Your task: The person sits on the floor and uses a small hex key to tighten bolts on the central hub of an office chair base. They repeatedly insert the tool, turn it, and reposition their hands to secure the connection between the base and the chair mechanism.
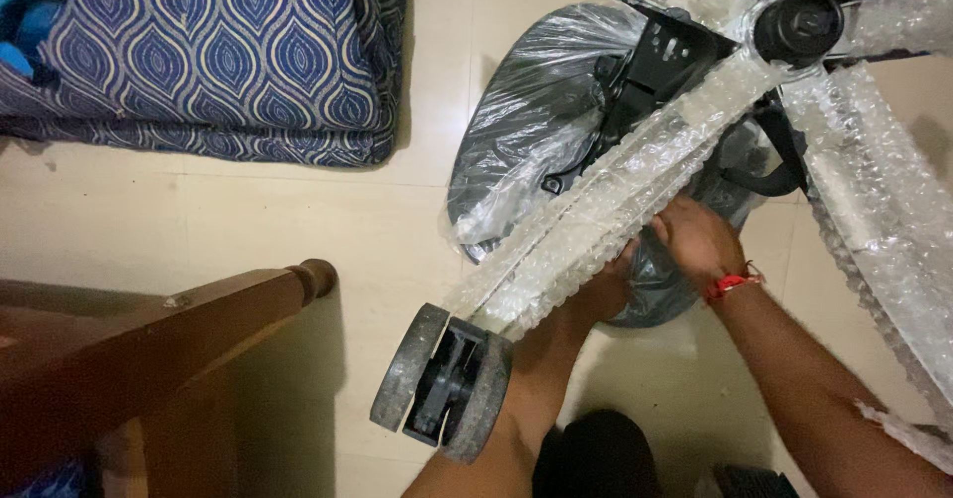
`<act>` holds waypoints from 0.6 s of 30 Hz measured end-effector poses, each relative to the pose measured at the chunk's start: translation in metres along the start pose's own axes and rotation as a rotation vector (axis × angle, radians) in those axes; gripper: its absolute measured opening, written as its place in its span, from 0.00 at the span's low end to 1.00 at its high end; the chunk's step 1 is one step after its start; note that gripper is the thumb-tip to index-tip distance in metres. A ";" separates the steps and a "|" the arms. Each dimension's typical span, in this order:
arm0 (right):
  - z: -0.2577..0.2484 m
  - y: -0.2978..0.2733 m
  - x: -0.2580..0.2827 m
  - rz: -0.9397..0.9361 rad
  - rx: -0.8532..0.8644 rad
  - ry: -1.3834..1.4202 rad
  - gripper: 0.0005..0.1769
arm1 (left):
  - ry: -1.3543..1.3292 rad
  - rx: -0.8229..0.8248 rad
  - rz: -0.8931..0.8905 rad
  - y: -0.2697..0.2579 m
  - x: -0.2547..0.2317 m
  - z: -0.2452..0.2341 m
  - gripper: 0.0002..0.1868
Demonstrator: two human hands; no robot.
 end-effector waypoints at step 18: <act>0.045 -0.003 -0.007 0.260 0.189 -0.007 0.13 | -0.022 -0.011 0.011 0.004 0.001 0.003 0.41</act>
Point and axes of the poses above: each hand's wrist, its own y-axis towards the middle knuckle, its own z-axis out of the palm, x = y × z, the point moved 7 cm from there along y, towards the middle knuckle, and after that the axes turned 10 degrees about x, right-handed, at the moved point
